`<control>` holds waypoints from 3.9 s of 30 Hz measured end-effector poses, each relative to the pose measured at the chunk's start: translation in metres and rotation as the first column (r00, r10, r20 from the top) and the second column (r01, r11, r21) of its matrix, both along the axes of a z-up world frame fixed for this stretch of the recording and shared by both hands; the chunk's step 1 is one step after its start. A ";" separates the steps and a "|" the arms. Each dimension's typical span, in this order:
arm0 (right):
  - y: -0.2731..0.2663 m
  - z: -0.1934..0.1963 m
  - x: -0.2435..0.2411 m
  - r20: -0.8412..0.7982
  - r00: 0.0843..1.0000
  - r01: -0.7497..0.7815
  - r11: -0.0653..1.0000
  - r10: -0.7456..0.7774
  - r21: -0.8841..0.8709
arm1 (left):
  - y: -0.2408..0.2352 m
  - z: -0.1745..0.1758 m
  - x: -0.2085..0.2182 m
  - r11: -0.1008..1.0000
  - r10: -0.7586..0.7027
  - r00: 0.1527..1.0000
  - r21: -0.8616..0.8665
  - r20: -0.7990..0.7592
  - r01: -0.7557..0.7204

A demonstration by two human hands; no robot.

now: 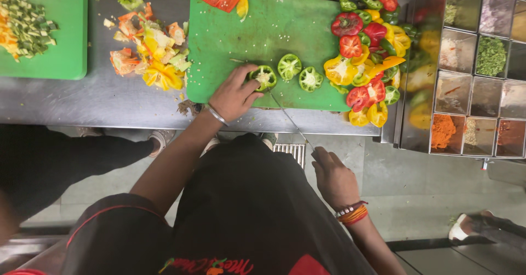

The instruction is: The person slices green, red, and yellow bell peppers on a green cutting board using a knife. They cut the peppers into rings and remove the cores, placing the slices on the board.

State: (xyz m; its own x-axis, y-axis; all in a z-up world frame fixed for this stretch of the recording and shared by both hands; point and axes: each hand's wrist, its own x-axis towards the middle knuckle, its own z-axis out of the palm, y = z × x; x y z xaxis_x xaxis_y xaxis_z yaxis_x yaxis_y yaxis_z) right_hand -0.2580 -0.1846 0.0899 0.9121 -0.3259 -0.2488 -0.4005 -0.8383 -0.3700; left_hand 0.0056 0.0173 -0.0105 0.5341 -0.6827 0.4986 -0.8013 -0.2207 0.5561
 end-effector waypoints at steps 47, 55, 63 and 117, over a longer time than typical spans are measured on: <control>0.014 -0.017 0.100 0.291 0.957 -0.065 0.962 -0.016 0.265 | -0.018 0.024 0.015 0.984 0.086 0.996 0.159 -0.013 -0.083; 0.013 -0.020 0.094 0.324 0.946 -0.085 0.968 0.004 0.238 | -0.027 0.022 0.015 0.981 0.087 0.994 0.169 0.068 -0.098; 0.016 -0.040 0.112 0.301 0.953 -0.037 0.971 -0.036 0.235 | -0.027 0.016 0.020 0.965 0.126 0.992 0.227 0.024 -0.128; 0.046 -0.057 0.115 -0.075 0.993 0.113 0.544 -0.091 0.832 | 0.035 0.021 0.002 0.930 0.365 0.929 -0.023 -0.067 -0.367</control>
State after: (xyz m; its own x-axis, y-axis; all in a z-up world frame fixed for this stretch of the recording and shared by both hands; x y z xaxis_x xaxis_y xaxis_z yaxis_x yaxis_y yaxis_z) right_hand -0.1431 -0.1389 0.0331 0.8779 -0.0532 -0.4759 -0.4789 -0.1107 -0.8709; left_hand 0.0076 0.0521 0.0105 0.7735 -0.4175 0.4768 -0.6330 -0.4720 0.6136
